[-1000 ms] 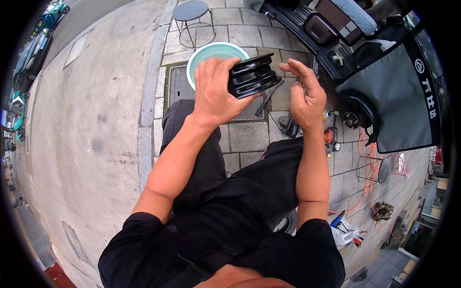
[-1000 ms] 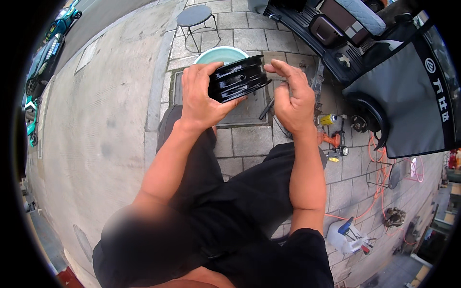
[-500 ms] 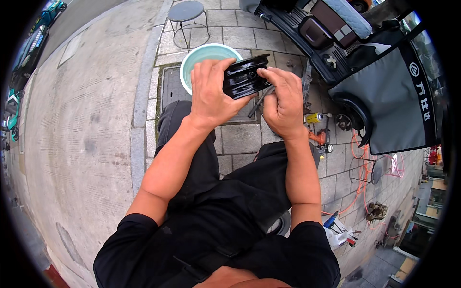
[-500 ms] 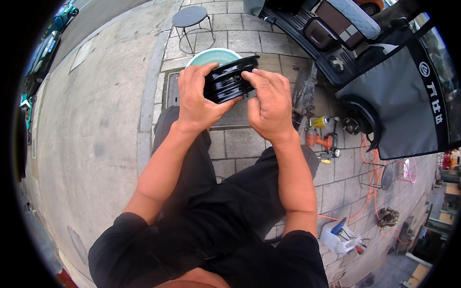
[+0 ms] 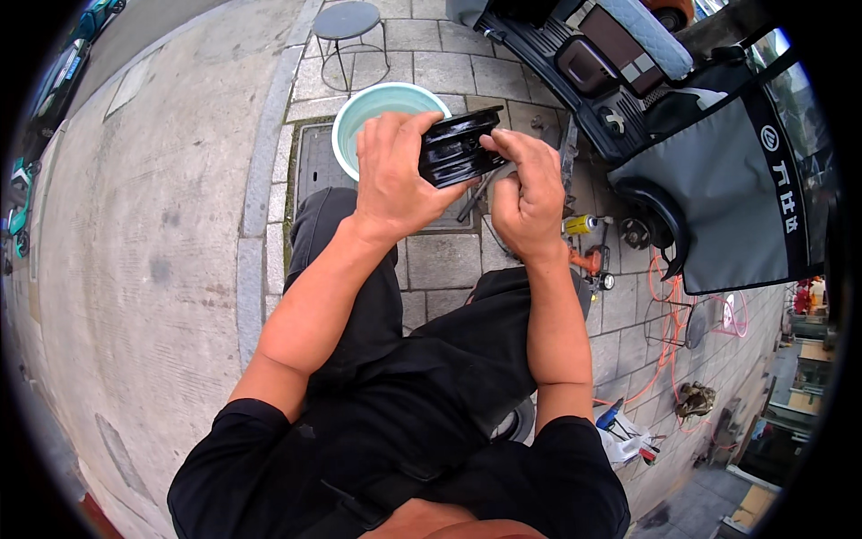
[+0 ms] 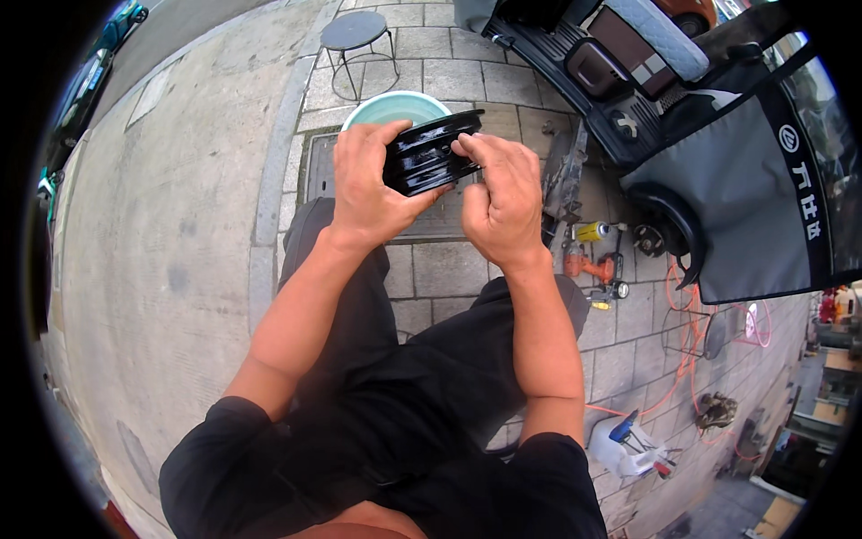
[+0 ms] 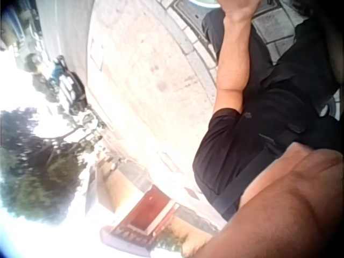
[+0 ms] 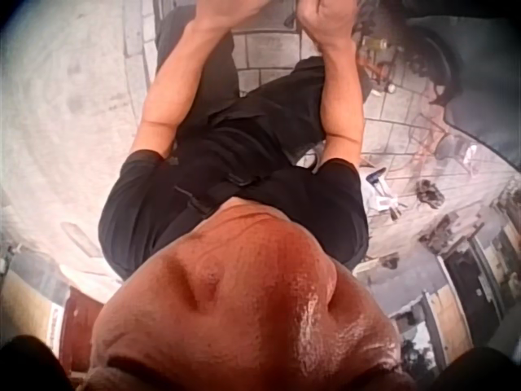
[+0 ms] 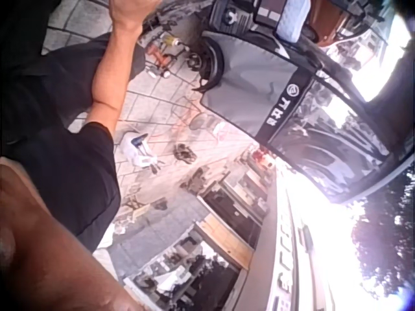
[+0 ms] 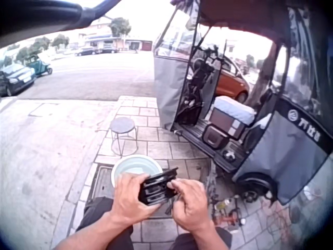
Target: The person handles a black wheel hub, rotates it, and applies lubricant from a spray can. They also pick up a tire and place it on the ground, then continue to manipulate the hub and spray it with lubricant.
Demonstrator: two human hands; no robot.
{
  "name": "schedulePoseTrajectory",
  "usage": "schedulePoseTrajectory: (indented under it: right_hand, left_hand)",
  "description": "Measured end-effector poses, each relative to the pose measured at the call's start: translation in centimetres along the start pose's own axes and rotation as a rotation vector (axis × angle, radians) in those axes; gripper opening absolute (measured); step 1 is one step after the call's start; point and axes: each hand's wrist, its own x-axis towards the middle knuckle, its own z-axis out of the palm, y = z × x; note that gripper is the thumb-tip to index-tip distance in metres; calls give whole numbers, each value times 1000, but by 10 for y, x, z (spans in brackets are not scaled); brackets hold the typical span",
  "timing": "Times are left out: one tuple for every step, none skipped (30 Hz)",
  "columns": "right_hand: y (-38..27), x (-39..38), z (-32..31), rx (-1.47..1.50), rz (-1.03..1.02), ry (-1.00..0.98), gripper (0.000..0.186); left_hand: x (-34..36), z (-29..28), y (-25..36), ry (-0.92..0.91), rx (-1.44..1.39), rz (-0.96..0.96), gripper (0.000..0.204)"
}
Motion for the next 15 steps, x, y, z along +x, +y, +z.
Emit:
schedulePoseTrajectory:
  right_hand:
    - [-1, 1, 0, 11, -12, -6, 51]
    - [-2, 0, 0, -5, -43, -25, 49]
    - [-2, 0, 0, -24, -74, -43, 48]
    - [-3, 0, -1, -43, -105, -62, 47]
    - [-2, -1, -2, 41, -61, -9, 46]
    - [0, -2, -5, 126, -20, 42, 46]
    - [1, -5, -6, 210, 21, 93, 46]
    - [0, -10, -6, 328, 190, 148, 46]
    - [1, -9, -7, 316, 262, 153, 45]
    - [4, -7, -9, 304, 335, 159, 44]
    - [8, -5, -12, 289, 409, 168, 43]
    - [21, -8, -18, 246, 424, 37, 52]
    - [24, -8, -20, 215, 392, -28, 58]
    - [26, -5, -25, 184, 363, -90, 65]
    - [26, -6, -33, 142, 345, -147, 72]
  left_hand:
    - [-1, 1, 0, 5, 2, 6, 84]
    - [-1, 2, 0, 11, 5, 11, 83]
    - [-1, 1, 0, 9, 6, 2, 83]
    - [-1, 1, 1, 7, 9, -6, 83]
    - [-1, 0, 1, 5, 11, -15, 83]
    - [-1, 0, 0, 9, -3, -35, 83]
    - [0, 1, -2, 14, -17, -56, 83]
    - [0, 0, -4, 17, -32, -75, 83]
    - [1, 0, -5, -7, -48, -107, 84]
    - [2, -1, -6, -32, -66, -138, 84]
    - [3, -1, -7, -59, -84, -167, 85]
    - [3, -4, -5, -104, -94, -202, 86]
    - [4, -4, -4, -134, -107, -197, 87]
    - [6, -6, -3, -167, -121, -190, 87]
    - [7, -7, 0, -211, -147, -176, 87]
